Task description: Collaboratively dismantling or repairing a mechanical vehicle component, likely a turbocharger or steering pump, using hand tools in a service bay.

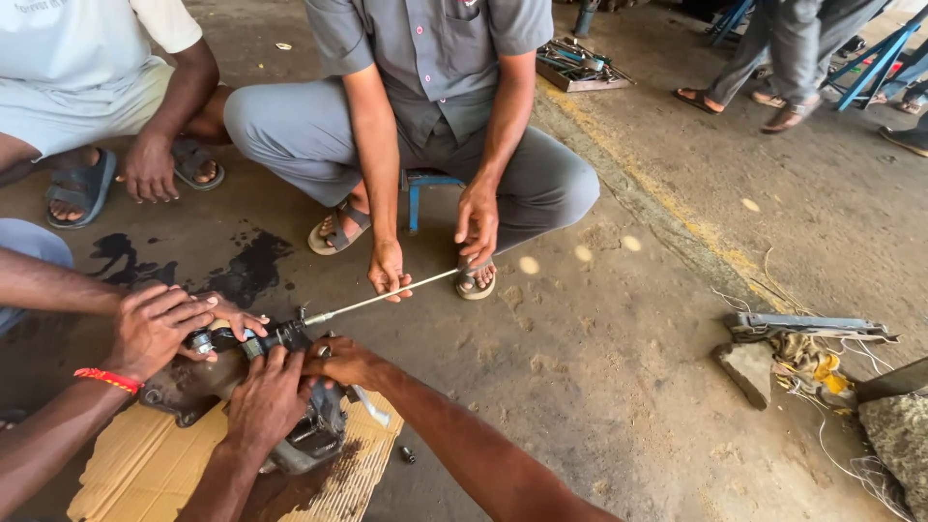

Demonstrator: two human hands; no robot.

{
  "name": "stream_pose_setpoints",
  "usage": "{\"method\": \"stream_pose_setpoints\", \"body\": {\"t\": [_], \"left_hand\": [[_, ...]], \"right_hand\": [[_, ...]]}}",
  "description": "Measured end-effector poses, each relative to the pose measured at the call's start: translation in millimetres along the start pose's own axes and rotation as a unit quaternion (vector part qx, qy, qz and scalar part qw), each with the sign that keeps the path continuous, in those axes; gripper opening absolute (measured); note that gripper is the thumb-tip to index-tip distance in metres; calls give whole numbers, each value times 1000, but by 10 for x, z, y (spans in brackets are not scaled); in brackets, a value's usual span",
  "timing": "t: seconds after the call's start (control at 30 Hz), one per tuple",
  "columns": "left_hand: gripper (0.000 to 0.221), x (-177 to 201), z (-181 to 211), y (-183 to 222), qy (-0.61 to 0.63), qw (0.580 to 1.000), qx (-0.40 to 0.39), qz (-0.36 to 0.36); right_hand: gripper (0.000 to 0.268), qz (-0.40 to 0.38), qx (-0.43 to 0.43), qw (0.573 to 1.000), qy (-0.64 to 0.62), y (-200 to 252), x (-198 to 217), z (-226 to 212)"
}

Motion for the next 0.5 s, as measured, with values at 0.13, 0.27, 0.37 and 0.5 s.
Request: {"method": "stream_pose_setpoints", "body": {"t": [0.13,0.27,0.37,0.5], "left_hand": [[49,-97,-52,-36,1,1000,0,5],[45,-233,-108,-170,10,999,11,-29],[42,-247,-89,-176,-17,999,20,-47],[36,-259,-12,-182,-41,997,39,-43]], "right_hand": [[35,-4,-96,993,-70,25,-90,-9],[21,-11,-38,997,-73,-163,-35,215],[24,-14,10,998,66,-180,15,200],[27,-33,-33,997,-68,-32,99,92]]}}
Point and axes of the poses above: each hand's wrist, its own y-axis away from the middle knuckle, its own x-axis out of the back of the hand, z = x × y, the point moved 1 cm from there along -y, towards the middle knuckle, and after that the axes turned 15 degrees about -z, right-handed, at the moved point
